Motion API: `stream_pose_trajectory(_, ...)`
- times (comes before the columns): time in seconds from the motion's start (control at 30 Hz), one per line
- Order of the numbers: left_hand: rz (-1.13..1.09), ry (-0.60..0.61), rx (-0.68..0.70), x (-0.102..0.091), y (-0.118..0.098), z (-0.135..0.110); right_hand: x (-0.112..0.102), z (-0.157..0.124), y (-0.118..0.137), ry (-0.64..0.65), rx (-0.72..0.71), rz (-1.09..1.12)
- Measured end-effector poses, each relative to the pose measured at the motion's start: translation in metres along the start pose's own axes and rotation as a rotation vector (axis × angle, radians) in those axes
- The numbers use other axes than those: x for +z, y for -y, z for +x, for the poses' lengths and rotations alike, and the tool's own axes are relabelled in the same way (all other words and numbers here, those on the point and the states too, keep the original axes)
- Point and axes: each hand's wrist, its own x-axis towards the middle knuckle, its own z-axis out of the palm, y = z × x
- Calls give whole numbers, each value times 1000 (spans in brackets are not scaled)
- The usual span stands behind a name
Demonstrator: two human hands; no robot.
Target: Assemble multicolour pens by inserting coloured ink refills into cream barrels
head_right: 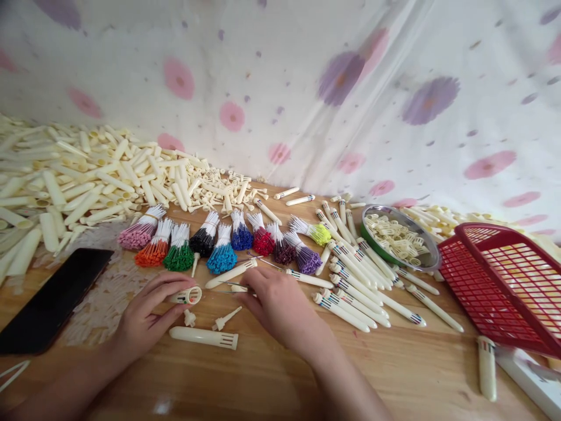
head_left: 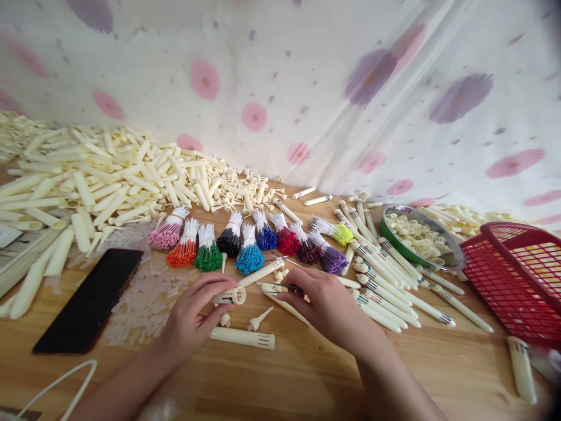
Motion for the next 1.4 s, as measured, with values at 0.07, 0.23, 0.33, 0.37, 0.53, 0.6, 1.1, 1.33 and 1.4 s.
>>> stream_pose_trajectory(0.07, -21, -15, -52, 2, 2, -2, 3, -2, -9, 114, 119, -118)
stream_pose_trajectory(0.23, -70, -64, -249, 9, 9, -8, 26, -10, -29, 256, 417, -408)
stream_pose_trajectory(0.33, -128, -64, -366, 12, 13, -11, 36, -12, -35, 220, 466, -440)
stream_pose_trajectory(0.37, -139, -60, -386, 13, 14, -12, 37, -11, -35, 204, 471, -445)
stream_pose_trajectory(0.53, -138, -54, -459, 13, 14, -11, 32, 13, -25, 99, 340, -391)
stream_pose_trajectory(0.6, -145, -46, -488, 13, 13, -10, 34, 30, -19, 6, 138, -271)
stream_pose_trajectory(1.1, -292, 51, -575, 18, 9, -8, 57, 72, -29, -51, -159, -94)
stream_pose_trajectory(1.33, -332, 41, -607, 20, 7, -6, 72, 69, -26, -142, -199, -138)
stream_pose_trajectory(1.4, -337, 35, -616, 20, 6, -5, 75, 69, -24, -170, -208, -156)
